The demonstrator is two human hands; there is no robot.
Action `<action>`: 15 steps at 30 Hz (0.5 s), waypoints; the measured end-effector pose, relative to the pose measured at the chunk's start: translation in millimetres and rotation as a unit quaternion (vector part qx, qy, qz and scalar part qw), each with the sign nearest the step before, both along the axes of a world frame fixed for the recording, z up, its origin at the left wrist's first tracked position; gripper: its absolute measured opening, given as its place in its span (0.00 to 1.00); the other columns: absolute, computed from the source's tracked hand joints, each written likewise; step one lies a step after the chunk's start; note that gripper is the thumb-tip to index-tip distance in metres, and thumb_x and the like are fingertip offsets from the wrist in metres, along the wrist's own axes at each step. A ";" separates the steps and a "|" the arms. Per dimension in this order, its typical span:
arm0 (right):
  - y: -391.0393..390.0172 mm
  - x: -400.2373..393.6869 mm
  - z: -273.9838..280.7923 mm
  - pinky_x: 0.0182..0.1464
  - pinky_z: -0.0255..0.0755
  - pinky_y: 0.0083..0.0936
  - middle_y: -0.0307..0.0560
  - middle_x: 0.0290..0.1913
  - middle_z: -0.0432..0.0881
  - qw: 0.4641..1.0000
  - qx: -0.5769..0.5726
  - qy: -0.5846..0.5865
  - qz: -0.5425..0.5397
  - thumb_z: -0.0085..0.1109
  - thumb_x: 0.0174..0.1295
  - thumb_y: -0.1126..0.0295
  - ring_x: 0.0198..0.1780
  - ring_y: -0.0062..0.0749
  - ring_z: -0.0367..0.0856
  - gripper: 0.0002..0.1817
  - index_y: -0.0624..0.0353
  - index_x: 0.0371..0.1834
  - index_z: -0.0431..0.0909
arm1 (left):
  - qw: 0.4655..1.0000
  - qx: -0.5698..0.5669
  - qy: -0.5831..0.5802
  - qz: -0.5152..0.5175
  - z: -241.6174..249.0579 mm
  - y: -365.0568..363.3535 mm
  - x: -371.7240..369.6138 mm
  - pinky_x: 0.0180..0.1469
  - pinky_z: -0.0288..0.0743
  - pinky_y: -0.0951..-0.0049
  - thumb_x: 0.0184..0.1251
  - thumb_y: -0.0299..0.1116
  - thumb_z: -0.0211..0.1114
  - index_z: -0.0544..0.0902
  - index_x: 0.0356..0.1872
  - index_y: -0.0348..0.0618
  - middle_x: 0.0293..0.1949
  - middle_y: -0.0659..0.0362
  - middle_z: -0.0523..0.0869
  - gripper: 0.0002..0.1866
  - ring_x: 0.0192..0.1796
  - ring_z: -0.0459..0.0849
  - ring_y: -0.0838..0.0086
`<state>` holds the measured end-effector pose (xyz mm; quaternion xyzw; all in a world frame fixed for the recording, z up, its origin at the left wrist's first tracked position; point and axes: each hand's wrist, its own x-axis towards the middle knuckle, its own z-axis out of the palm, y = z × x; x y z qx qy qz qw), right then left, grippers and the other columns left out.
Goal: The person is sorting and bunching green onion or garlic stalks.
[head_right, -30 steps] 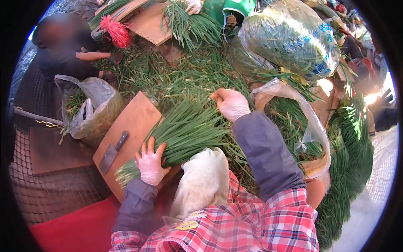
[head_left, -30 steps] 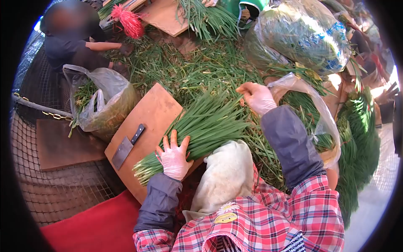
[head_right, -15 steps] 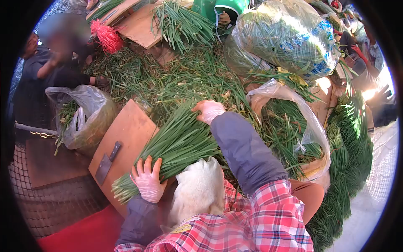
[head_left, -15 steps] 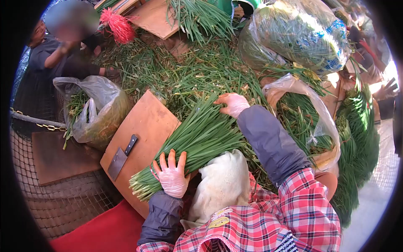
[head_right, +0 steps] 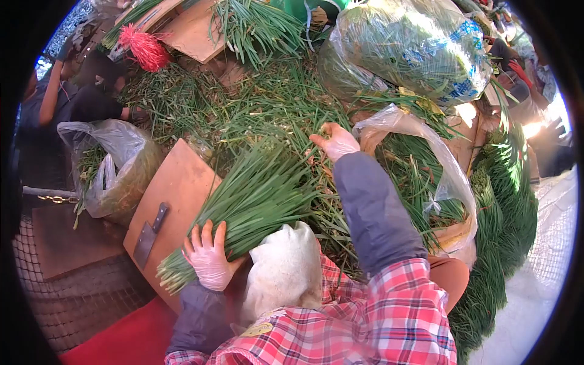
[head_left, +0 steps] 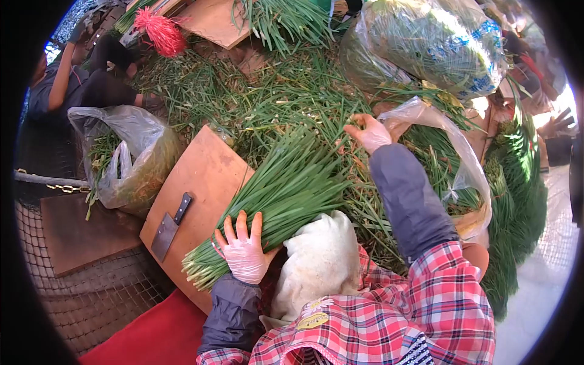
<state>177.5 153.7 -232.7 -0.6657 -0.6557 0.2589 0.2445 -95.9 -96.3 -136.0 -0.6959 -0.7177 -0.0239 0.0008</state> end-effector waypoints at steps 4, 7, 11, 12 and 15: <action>-14.4 11.7 21.4 0.44 0.71 0.39 0.52 0.35 0.83 0.993 -0.085 -0.040 0.075 0.57 0.55 0.53 0.41 0.48 0.81 0.18 0.56 0.36 0.83 | 0.999 -0.006 0.028 0.015 -2.1 2.4 2.9 0.60 0.55 0.42 0.25 0.51 0.79 0.66 0.63 0.51 0.59 0.54 0.69 0.53 0.61 0.65 0.52; -22.1 -8.1 13.6 0.43 0.73 0.38 0.49 0.35 0.84 0.988 0.009 0.027 0.149 0.57 0.53 0.52 0.40 0.46 0.81 0.17 0.52 0.34 0.84 | 0.999 0.003 0.035 0.012 -2.5 -1.9 5.0 0.61 0.55 0.42 0.26 0.47 0.80 0.66 0.63 0.48 0.58 0.54 0.69 0.54 0.61 0.65 0.52; -16.7 -51.5 20.2 0.48 0.71 0.39 0.43 0.38 0.83 0.965 0.038 -0.085 0.245 0.57 0.53 0.52 0.45 0.42 0.79 0.14 0.43 0.35 0.85 | 1.000 0.006 0.012 0.027 -7.1 -6.7 5.4 0.62 0.55 0.41 0.27 0.45 0.80 0.66 0.63 0.49 0.56 0.55 0.71 0.52 0.62 0.66 0.52; -12.2 -60.2 17.6 0.51 0.70 0.40 0.41 0.41 0.83 0.957 0.028 -0.113 0.265 0.57 0.52 0.52 0.49 0.40 0.78 0.14 0.42 0.36 0.85 | 0.999 0.007 0.005 0.035 -8.0 -6.2 4.5 0.62 0.55 0.41 0.27 0.45 0.80 0.66 0.63 0.49 0.56 0.56 0.71 0.52 0.62 0.66 0.52; -7.6 -78.3 33.5 0.56 0.67 0.37 0.39 0.51 0.81 0.941 -0.011 -0.155 0.299 0.58 0.51 0.52 0.55 0.39 0.74 0.15 0.45 0.37 0.85 | 0.999 -0.008 0.018 0.031 -7.5 -2.6 2.6 0.61 0.55 0.40 0.29 0.47 0.79 0.67 0.63 0.50 0.55 0.56 0.72 0.51 0.62 0.65 0.52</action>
